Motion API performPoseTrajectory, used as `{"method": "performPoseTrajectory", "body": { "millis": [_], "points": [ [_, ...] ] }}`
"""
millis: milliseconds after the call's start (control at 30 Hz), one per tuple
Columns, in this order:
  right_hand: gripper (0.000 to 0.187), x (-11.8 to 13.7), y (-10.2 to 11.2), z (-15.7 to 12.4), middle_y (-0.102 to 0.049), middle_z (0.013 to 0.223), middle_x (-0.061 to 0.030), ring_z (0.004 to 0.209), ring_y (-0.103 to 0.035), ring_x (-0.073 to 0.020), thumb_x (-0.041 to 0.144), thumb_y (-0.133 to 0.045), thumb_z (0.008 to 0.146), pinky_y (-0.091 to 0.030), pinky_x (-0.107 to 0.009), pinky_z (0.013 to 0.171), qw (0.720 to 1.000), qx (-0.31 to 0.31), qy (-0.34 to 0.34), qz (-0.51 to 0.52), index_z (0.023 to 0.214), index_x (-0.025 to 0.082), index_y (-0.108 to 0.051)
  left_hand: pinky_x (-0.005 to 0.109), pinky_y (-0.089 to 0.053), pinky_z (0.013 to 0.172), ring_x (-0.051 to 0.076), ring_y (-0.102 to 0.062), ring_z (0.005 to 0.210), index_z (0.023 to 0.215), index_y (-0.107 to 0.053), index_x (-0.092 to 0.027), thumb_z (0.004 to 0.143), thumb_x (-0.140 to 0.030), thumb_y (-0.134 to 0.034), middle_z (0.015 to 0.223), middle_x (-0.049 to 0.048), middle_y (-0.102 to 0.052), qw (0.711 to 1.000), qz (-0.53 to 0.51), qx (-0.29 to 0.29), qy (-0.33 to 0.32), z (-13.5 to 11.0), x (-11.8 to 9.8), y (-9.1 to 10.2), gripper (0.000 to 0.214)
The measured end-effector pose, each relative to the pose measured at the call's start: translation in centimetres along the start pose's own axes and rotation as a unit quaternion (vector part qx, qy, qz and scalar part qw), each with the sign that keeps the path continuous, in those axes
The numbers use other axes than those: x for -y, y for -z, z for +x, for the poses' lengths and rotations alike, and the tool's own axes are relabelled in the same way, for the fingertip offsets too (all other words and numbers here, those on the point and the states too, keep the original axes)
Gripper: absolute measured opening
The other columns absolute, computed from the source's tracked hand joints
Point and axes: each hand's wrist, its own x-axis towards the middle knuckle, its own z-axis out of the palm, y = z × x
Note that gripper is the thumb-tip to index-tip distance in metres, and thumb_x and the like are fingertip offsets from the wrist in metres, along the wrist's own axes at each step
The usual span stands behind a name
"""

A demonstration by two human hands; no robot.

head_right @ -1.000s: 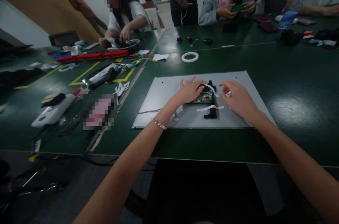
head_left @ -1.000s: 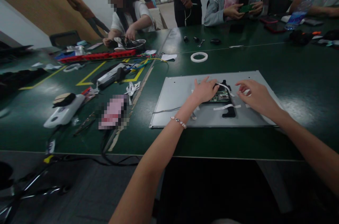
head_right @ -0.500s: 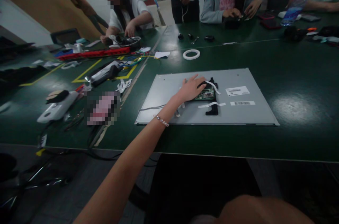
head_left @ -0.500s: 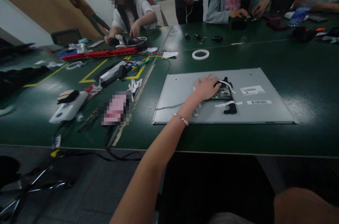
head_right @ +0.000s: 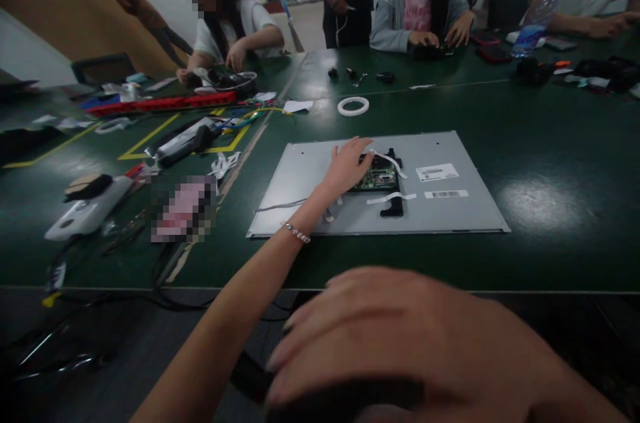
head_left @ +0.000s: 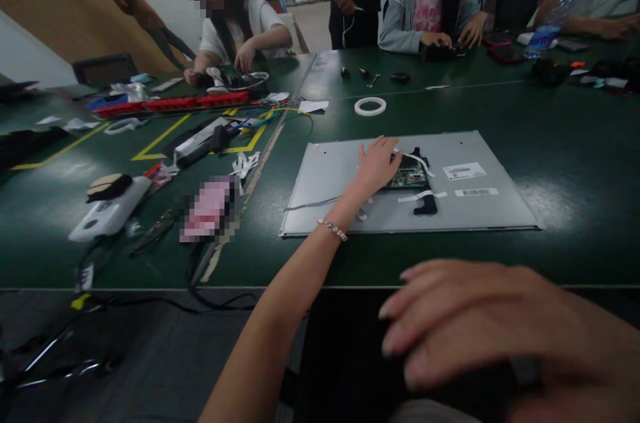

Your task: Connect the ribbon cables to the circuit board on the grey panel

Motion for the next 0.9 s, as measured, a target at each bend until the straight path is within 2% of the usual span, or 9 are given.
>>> {"method": "performPoseTrajectory", "body": {
  "millis": [67, 167, 233, 333, 400, 633, 900],
  "points": [
    [0.048, -2.7, 1.5, -0.8, -0.049, 0.138, -0.003, 0.13, -0.043, -0.0197, 0.039, -0.05, 0.092, -0.037, -0.04, 0.109, 0.991, 0.006, -0.076, -0.111, 0.139, 0.03, -0.046, 0.055, -0.022, 0.112, 0.023, -0.031, 0.138, 0.134, -0.043, -0.023, 0.097, -0.029, -0.032, 0.143, 0.0077, -0.046, 0.999, 0.016, -0.032, 0.011, -0.2, 0.1, 0.5, 0.039],
    [0.067, -8.9, 3.4, -3.0, -0.034, 0.149, -0.0059, 0.138, -0.029, -0.0275, 0.051, -0.054, 0.086, -0.025, -0.051, 0.114, 0.945, -0.019, -0.177, -0.273, 0.146, 0.027, -0.036, 0.057, -0.017, 0.113, 0.024, -0.031, 0.138, 0.133, -0.043, -0.023, 0.095, -0.026, -0.035, 0.14, 0.0081, -0.048, 0.996, 0.043, -0.067, 0.026, -0.3, 0.5, 1.2, 0.039],
    [0.086, -12.8, 4.0, -4.9, -0.021, 0.154, -0.0076, 0.141, -0.019, -0.0314, 0.063, -0.056, 0.08, -0.022, -0.055, 0.113, 0.923, 0.023, -0.218, -0.315, 0.151, 0.024, -0.026, 0.058, -0.016, 0.113, 0.025, -0.032, 0.137, 0.132, -0.044, -0.024, 0.095, -0.025, -0.036, 0.138, 0.0087, -0.05, 0.994, 0.057, -0.083, 0.041, -0.4, 1.0, 1.5, 0.038],
    [0.092, -16.3, 4.1, -7.2, -0.01, 0.156, -0.0064, 0.142, -0.014, -0.0323, 0.07, -0.051, 0.079, -0.019, -0.056, 0.113, 0.901, 0.071, -0.251, -0.347, 0.153, 0.026, -0.018, 0.059, -0.016, 0.112, 0.026, -0.035, 0.135, 0.131, -0.045, -0.023, 0.095, -0.025, -0.036, 0.136, 0.0093, -0.052, 0.991, 0.067, -0.098, 0.065, -0.6, 1.7, 1.9, 0.037],
    [0.09, -16.9, 3.9, -8.0, -0.007, 0.157, -0.0046, 0.142, -0.013, -0.0311, 0.07, -0.048, 0.08, -0.018, -0.055, 0.114, 0.892, 0.075, -0.257, -0.364, 0.153, 0.028, -0.016, 0.058, -0.018, 0.112, 0.025, -0.036, 0.134, 0.13, -0.045, -0.023, 0.095, -0.026, -0.036, 0.135, 0.0094, -0.053, 0.989, 0.071, -0.105, 0.078, -0.6, 2.1, 2.0, 0.037],
    [0.086, -16.1, 3.5, -9.0, -0.005, 0.157, -0.0032, 0.142, -0.014, -0.0312, 0.066, -0.045, 0.083, -0.019, -0.054, 0.114, 0.884, 0.062, -0.266, -0.379, 0.153, 0.029, -0.012, 0.057, -0.02, 0.111, 0.026, -0.04, 0.13, 0.129, -0.047, -0.024, 0.096, -0.029, -0.035, 0.131, 0.0096, -0.055, 0.983, 0.079, -0.122, 0.11, -0.5, 3.2, 2.0, 0.036],
    [0.083, -16.0, 4.2, -12.2, -0.005, 0.157, -0.0088, 0.143, -0.012, -0.0306, 0.065, -0.038, 0.087, -0.02, -0.051, 0.114, 0.848, 0.081, -0.328, -0.408, 0.153, 0.02, -0.018, 0.059, -0.018, 0.112, 0.027, -0.038, 0.131, 0.128, -0.046, -0.024, 0.096, -0.029, -0.034, 0.132, 0.0092, -0.054, 0.987, 0.057, -0.095, 0.115, -0.8, 3.4, 2.3, 0.035]
  ]
}}
